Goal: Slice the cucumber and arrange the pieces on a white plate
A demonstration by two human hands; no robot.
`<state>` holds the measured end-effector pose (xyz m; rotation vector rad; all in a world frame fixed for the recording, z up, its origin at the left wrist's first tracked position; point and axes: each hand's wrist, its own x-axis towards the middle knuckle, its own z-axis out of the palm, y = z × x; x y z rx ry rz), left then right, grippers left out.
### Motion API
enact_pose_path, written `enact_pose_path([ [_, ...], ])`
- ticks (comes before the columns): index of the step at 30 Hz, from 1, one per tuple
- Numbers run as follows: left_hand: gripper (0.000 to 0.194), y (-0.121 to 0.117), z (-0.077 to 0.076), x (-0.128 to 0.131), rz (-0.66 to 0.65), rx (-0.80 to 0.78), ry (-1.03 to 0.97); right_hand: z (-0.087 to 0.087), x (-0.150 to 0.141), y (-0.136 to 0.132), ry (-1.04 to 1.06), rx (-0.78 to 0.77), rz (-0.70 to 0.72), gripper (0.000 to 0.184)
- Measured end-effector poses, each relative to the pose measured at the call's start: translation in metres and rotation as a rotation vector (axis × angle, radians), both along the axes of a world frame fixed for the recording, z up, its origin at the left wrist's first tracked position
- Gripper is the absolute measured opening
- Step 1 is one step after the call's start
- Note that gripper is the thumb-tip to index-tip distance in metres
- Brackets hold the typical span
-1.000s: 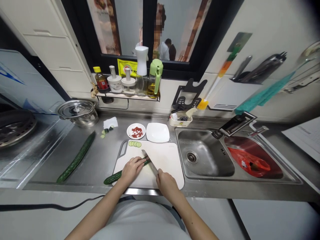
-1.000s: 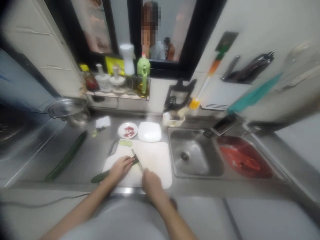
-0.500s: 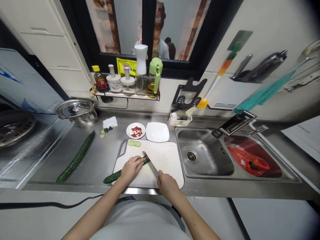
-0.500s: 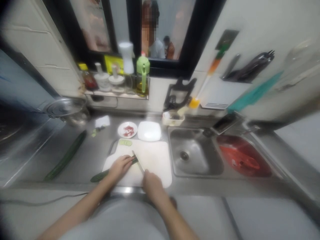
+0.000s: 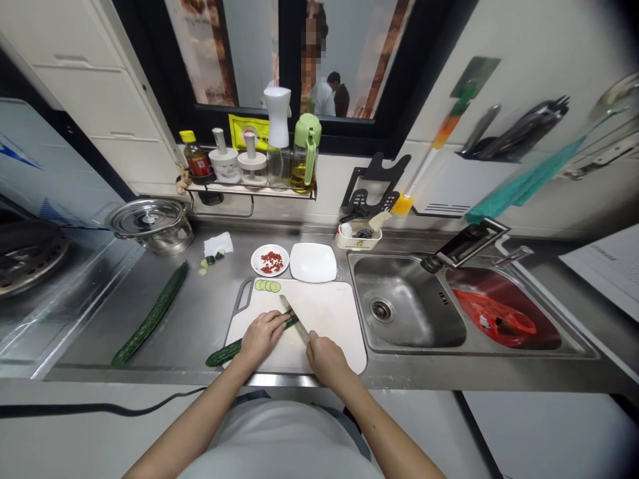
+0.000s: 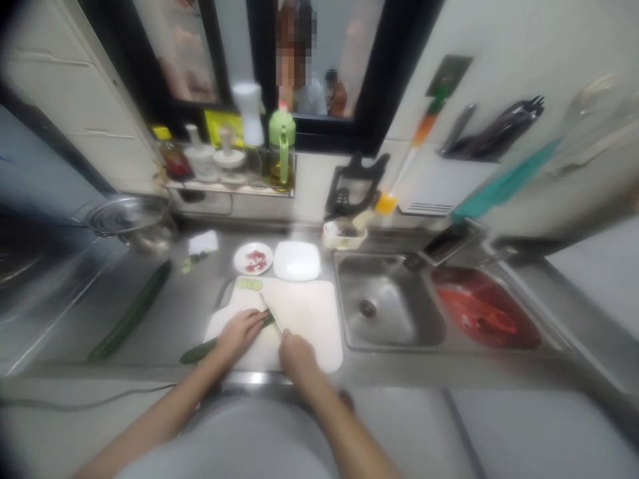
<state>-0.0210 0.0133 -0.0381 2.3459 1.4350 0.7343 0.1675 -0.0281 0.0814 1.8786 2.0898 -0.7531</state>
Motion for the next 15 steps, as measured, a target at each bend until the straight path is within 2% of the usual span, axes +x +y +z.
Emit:
enact_pose_path([
  [8, 0.030, 0.001, -0.001, 0.000, 0.005, -0.005, -0.007, -0.005, 0.018, -0.019, -0.008, -0.043, 0.007, 0.029],
  [15, 0.030, 0.000, -0.001, 0.000, 0.006, 0.000, -0.024, -0.002, 0.014, -0.013, -0.016, -0.040, 0.019, 0.030],
])
